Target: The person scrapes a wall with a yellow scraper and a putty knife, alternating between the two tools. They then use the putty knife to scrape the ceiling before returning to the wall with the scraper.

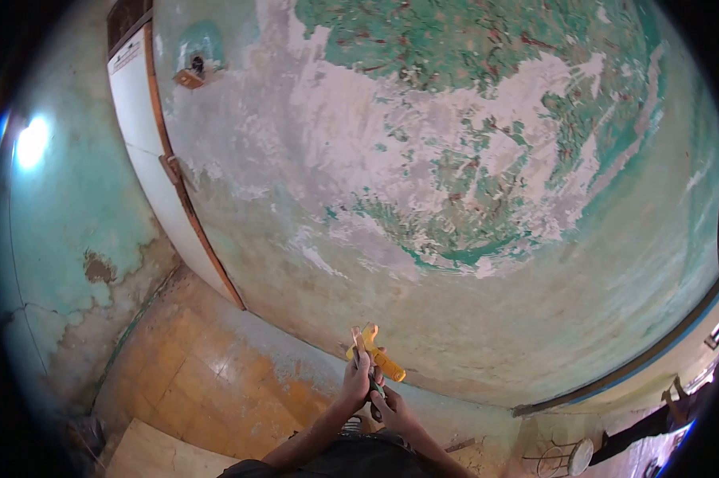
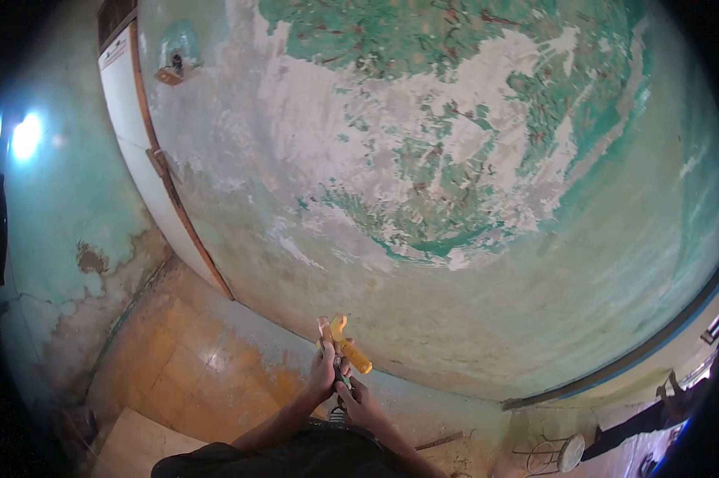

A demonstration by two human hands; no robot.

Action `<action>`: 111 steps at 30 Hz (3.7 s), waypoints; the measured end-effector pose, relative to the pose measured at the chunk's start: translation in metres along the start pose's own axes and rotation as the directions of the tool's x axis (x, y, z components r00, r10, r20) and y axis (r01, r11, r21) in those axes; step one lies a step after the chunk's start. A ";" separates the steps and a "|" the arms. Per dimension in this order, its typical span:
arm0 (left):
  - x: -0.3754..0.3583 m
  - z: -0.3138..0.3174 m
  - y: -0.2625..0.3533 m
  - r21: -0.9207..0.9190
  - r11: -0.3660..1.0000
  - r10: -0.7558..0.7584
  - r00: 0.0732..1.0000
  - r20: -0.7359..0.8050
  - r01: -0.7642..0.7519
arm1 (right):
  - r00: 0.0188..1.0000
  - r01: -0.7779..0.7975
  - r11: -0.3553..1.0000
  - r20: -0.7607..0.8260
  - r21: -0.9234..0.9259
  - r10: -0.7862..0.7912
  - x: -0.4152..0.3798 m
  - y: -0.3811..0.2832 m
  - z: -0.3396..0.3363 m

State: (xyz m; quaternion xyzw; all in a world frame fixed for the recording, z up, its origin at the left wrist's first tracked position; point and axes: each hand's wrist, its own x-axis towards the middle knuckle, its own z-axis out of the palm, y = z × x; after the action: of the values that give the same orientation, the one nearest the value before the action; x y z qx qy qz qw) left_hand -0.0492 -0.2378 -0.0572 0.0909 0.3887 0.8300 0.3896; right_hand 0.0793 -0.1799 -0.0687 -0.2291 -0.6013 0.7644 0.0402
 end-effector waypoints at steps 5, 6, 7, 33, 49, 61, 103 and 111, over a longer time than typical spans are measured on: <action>-0.007 -0.012 0.020 0.104 0.989 0.111 0.994 -0.018 -0.108 | 0.991 0.002 0.999 0.134 0.038 -0.007 0.009 -0.015 0.015; -0.009 -0.013 0.022 0.101 0.988 0.122 0.992 -0.027 -0.119 | 0.989 0.001 1.000 0.147 0.031 -0.005 0.011 -0.013 0.015; -0.011 -0.015 0.024 0.076 0.991 0.115 0.993 -0.034 -0.112 | 0.986 -0.001 1.000 0.166 0.028 -0.004 0.012 -0.011 0.016; -0.018 0.000 -0.023 0.014 0.979 0.185 0.857 -0.482 -0.203 | 0.710 0.398 0.844 -0.462 -0.360 -0.531 -0.007 -0.147 -0.180; -0.068 -0.011 -0.038 0.170 0.966 0.258 0.772 -0.581 -0.195 | -0.036 0.936 0.028 -0.176 -0.351 -0.984 0.036 -0.311 -0.196; 0.006 -0.003 0.022 0.288 0.935 0.317 0.851 -0.418 -0.207 | 0.116 0.896 0.147 -0.099 -0.419 -0.988 0.073 -0.273 -0.174; 0.047 0.015 0.005 0.304 0.949 0.136 0.978 -0.160 -0.083 | 0.028 0.976 0.076 -0.226 -0.204 -0.974 0.068 -0.349 -0.184; 0.042 0.002 0.012 0.307 0.950 0.132 0.962 -0.238 -0.055 | -0.066 0.979 -0.048 -0.083 -0.198 -0.994 0.051 -0.370 -0.165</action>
State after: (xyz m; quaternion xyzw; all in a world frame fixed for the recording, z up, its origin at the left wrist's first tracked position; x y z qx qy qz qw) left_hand -0.0839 -0.2113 -0.0538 0.0594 0.5512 0.7845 0.2780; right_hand 0.0204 0.0876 0.2345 0.1998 -0.6008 0.4468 0.6321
